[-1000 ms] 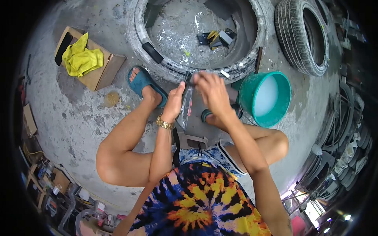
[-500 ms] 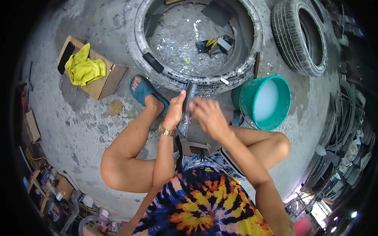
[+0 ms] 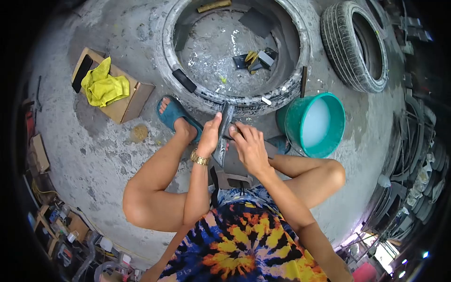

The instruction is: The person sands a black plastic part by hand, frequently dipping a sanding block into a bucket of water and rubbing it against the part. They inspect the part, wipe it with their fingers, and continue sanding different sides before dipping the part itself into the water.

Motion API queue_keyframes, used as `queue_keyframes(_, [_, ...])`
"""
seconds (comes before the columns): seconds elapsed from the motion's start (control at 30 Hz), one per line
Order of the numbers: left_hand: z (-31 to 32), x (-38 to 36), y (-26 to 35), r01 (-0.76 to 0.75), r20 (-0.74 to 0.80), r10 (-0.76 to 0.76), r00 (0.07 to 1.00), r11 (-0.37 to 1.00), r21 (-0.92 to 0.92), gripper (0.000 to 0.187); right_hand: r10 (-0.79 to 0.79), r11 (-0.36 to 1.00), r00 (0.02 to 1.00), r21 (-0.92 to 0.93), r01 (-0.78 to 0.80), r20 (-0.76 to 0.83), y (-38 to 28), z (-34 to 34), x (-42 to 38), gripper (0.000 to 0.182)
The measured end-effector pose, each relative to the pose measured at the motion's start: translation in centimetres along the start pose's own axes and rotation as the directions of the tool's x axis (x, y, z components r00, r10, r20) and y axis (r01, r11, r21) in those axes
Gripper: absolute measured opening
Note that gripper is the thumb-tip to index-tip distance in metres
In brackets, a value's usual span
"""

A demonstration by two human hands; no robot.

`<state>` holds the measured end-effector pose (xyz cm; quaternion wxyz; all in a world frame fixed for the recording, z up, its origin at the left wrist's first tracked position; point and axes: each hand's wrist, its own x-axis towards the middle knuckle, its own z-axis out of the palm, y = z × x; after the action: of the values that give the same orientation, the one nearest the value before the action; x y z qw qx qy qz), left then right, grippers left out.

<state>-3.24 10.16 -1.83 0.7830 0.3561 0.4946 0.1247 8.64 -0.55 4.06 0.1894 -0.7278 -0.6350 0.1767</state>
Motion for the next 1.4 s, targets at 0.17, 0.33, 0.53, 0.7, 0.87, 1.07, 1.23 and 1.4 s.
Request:
queue_keyframes(0.17, [0.6,-1.2,0.0,0.051,0.035,-0.051,0.998,0.999,-0.012,0.064,0.085,0.995,0.995,-0.057,-0.088,-0.061,3.8,-0.9,8.7,0.037])
queue_keyframes(0.33, [1.2,-2.0,0.7,-0.175,0.159,0.187,0.969,0.981,-0.084,0.066,0.116,0.966,0.957,0.254,-0.046,-0.267,5.8,-9.7,7.2,0.034])
queue_keyframes(0.53, [5.8,-5.3,4.2,-0.322,0.338,0.311,0.888,0.947,-0.024,0.063,0.495,0.701,0.814,0.693,-0.167,-0.305,9.4,-20.9,2.8,0.034])
queue_keyframes(0.7, [14.6,-5.8,5.9,-0.430,0.459,0.290,0.840,0.872,0.235,0.048,0.553,0.543,0.625,0.807,0.231,-0.551,12.7,-25.2,-2.5,0.038])
queue_keyframes(0.87, [30.0,-2.7,6.0,-0.520,0.524,0.096,0.846,0.363,0.774,0.059,0.646,0.486,0.378,0.738,0.468,-0.664,13.7,-28.9,-8.2,0.038])
queue_keyframes(1.07, [36.4,12.8,-7.7,-0.416,0.444,-0.014,0.896,-0.378,0.827,0.049,0.714,0.483,0.218,0.694,0.535,-0.665,15.9,-31.0,-13.0,0.038])
queue_keyframes(1.23, [34.3,17.5,-14.9,-0.567,0.588,-0.142,0.796,-0.516,0.643,0.043,0.729,0.475,0.220,0.711,0.519,-0.648,16.8,-31.0,-14.2,0.039])
queue_keyframes(1.4, [37.3,10.1,-7.8,-0.374,0.546,-0.310,0.778,0.470,0.799,0.045,0.689,0.541,0.356,0.775,0.327,-0.631,17.9,-30.3,-16.3,0.037])
